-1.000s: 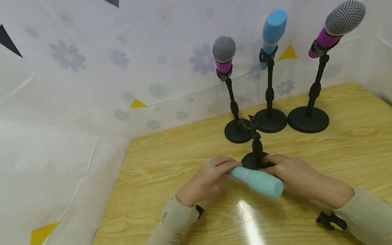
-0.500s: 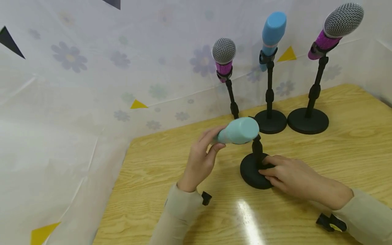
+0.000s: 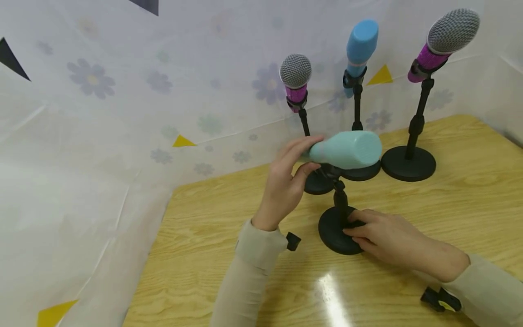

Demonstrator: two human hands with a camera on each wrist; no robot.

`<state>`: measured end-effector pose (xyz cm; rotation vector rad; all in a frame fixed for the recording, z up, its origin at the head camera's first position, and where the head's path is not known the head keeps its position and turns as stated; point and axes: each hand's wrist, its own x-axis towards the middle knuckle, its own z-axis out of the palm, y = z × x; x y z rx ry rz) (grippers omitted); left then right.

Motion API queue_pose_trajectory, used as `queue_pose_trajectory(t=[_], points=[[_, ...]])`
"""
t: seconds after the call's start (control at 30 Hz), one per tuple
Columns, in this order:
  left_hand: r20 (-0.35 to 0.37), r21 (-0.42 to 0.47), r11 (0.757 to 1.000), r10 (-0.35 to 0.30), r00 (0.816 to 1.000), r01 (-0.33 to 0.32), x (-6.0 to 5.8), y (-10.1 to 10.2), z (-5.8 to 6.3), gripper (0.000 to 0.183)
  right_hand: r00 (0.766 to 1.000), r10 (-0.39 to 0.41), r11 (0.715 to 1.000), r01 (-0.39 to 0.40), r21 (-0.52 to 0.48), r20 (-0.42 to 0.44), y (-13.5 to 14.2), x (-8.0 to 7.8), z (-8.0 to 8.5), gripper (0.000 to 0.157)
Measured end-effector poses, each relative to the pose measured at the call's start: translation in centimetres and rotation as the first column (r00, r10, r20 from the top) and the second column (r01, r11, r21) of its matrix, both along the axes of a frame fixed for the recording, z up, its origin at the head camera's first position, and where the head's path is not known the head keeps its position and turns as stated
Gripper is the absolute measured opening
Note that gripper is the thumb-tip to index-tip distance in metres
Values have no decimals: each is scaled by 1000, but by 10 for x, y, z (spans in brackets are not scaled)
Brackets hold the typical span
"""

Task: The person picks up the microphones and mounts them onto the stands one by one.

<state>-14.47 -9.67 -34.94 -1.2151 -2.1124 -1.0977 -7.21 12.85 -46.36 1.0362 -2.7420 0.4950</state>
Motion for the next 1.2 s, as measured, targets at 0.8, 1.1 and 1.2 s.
queue_pose_trajectory(t=[0.8,1.1,1.2], points=[[181,-89,992,-70,981,87,-9,20,-14,81,1000,6,1000,-6,-26,-1,0,-1,0,22],[167,-64,995,80,983,-71,-5,29,-17,78,1000,15,999,-14,-31,3,-1,-1,1,21],[118,-88,986,151,981,-141,-3,31,-17,77,1000,15,999,-15,-35,0,-1,-1,0,21]])
